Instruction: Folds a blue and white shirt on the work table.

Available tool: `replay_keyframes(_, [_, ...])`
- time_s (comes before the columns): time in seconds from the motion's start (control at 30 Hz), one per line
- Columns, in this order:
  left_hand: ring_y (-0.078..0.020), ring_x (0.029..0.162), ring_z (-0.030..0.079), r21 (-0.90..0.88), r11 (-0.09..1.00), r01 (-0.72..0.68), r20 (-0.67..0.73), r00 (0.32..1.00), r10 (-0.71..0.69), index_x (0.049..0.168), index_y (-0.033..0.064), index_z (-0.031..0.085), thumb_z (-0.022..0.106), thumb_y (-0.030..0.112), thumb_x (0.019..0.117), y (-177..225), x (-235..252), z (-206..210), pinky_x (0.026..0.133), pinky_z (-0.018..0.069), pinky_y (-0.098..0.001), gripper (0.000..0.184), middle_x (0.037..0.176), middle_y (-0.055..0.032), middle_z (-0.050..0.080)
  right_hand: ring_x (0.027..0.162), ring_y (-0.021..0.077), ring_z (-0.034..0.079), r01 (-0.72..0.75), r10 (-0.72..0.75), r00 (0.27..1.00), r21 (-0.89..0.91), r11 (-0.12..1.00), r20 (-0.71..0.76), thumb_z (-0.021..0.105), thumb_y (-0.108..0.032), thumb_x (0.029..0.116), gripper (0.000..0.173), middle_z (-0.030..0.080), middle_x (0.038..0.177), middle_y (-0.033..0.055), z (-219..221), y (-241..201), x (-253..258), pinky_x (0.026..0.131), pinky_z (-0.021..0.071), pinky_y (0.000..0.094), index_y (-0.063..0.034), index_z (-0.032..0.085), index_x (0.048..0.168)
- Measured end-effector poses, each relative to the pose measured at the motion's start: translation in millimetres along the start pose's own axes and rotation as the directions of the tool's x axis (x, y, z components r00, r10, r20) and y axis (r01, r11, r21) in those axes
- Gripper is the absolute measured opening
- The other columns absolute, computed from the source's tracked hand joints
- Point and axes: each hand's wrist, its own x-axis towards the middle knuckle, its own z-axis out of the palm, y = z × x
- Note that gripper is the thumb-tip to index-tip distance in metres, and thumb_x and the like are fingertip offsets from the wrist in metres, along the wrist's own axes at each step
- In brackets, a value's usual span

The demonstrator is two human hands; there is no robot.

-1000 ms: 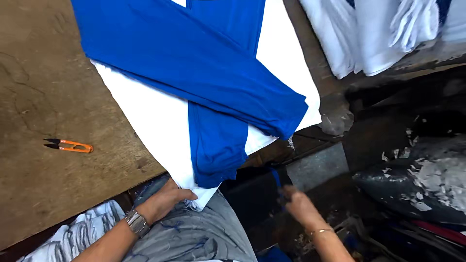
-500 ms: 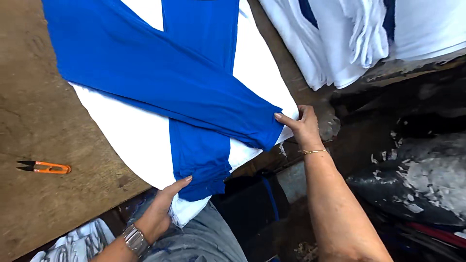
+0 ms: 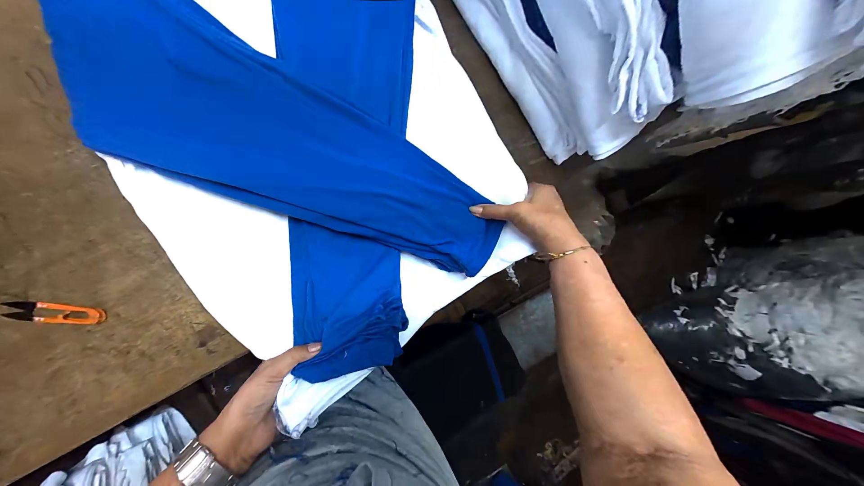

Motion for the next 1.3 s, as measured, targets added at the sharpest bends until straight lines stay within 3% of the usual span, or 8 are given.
replay_keyframes(0.27, [-0.0220, 0.091, 0.074, 0.037, 0.999, -0.020, -0.070, 0.997, 0.022, 0.113, 0.0028, 0.067, 0.059, 0.013, 0.0993, 0, -3, -2, 0.078, 0.0631, -0.0367, 0.019, 0.099, -0.0164, 0.074, 0.090, 0.0359, 0.062, 0.282, -0.282, 0.918, -0.041, 0.959, -0.277, 0.082, -0.036, 0.0861, 0.051, 0.063, 0.101, 0.0230, -11, 19, -55, 0.081, 0.0508, 0.0572, 0.0054, 0.062, 0.109])
replay_keyframes(0.4, [-0.0213, 0.091, 0.074, 0.086, 0.996, -0.012, -0.066, 0.998, 0.017, 0.113, 0.0035, 0.068, 0.060, 0.014, 0.0989, 2, -1, -4, 0.078, 0.0628, -0.0359, 0.019, 0.100, -0.0158, 0.074, 0.072, 0.0217, 0.066, 0.346, -0.357, 0.932, 0.129, 0.929, 0.068, 0.089, -0.021, 0.0777, 0.045, 0.070, 0.091, 0.0123, 19, 57, -113, 0.065, 0.0579, 0.0419, 0.0000, 0.069, 0.113])
replay_keyframes(0.6, [-0.0212, 0.089, 0.074, 0.162, 0.987, 0.010, -0.111, 0.994, 0.008, 0.111, 0.0037, 0.069, 0.059, 0.017, 0.1002, 4, -1, -1, 0.075, 0.0627, -0.0352, 0.020, 0.098, -0.0156, 0.074, 0.061, 0.0161, 0.058, 0.289, -0.267, 0.952, 0.150, 0.946, -0.149, 0.086, -0.026, 0.0830, 0.034, 0.063, 0.071, 0.0061, 81, 58, -113, 0.062, 0.0512, 0.0391, -0.0006, 0.069, 0.096])
replay_keyframes(0.8, [-0.0208, 0.087, 0.074, 0.141, 0.990, -0.009, -0.096, 0.995, 0.023, 0.110, 0.0039, 0.070, 0.057, 0.016, 0.1009, 1, 1, -3, 0.074, 0.0632, -0.0349, 0.020, 0.097, -0.0159, 0.074, 0.043, 0.0050, 0.049, 0.170, -0.211, 0.977, 0.525, 0.834, 0.018, 0.068, -0.009, 0.0971, 0.016, 0.063, 0.061, 0.0014, 83, 92, -117, 0.041, 0.0420, 0.0214, -0.0022, 0.071, 0.083])
replay_keyframes(0.9, [-0.0216, 0.088, 0.074, 0.142, 0.990, 0.002, -0.093, 0.996, 0.011, 0.112, 0.0041, 0.068, 0.057, 0.016, 0.1012, 2, 1, -3, 0.075, 0.0632, -0.0363, 0.020, 0.099, -0.0155, 0.074, 0.056, 0.0258, 0.058, 0.002, -0.008, 0.991, 0.049, 0.999, 0.130, 0.069, -0.016, 0.0974, 0.021, 0.063, 0.067, 0.0127, 76, 161, -124, 0.054, 0.0492, 0.0467, -0.0014, 0.070, 0.083])
replay_keyframes(1.0, [-0.0221, 0.088, 0.074, 0.137, 0.990, 0.015, -0.089, 0.996, -0.003, 0.112, 0.0037, 0.068, 0.056, 0.016, 0.1014, 3, 2, -4, 0.075, 0.0630, -0.0363, 0.020, 0.098, -0.0159, 0.074, 0.115, 0.0461, 0.065, -0.288, 0.462, 0.861, -0.543, 0.789, 0.215, 0.061, -0.049, 0.1007, 0.053, 0.069, 0.118, 0.0278, 63, 211, -127, 0.095, 0.0495, 0.0676, 0.0015, 0.070, 0.113])
replay_keyframes(1.1, [-0.0219, 0.089, 0.074, 0.136, 0.991, 0.010, -0.093, 0.996, 0.003, 0.111, 0.0039, 0.068, 0.056, 0.016, 0.1013, 3, 2, -3, 0.075, 0.0630, -0.0364, 0.020, 0.098, -0.0155, 0.074, 0.097, 0.0493, 0.066, -0.295, 0.311, 0.950, -0.271, 0.916, 0.019, 0.072, -0.043, 0.0965, 0.049, 0.069, 0.100, 0.0315, 21, 190, -123, 0.086, 0.0498, 0.0715, 0.0060, 0.072, 0.101])
replay_keyframes(1.3, [-0.0219, 0.088, 0.074, 0.127, 0.992, 0.009, -0.085, 0.996, 0.002, 0.113, 0.0037, 0.068, 0.056, 0.016, 0.1017, 1, 1, -2, 0.075, 0.0634, -0.0368, 0.021, 0.099, -0.0166, 0.074, 0.055, 0.0124, 0.060, 0.099, -0.163, 0.975, 0.366, 0.925, 0.149, 0.086, -0.012, 0.0816, 0.024, 0.070, 0.074, 0.0077, 25, 68, -109, 0.053, 0.0539, 0.0300, 0.0007, 0.075, 0.098])
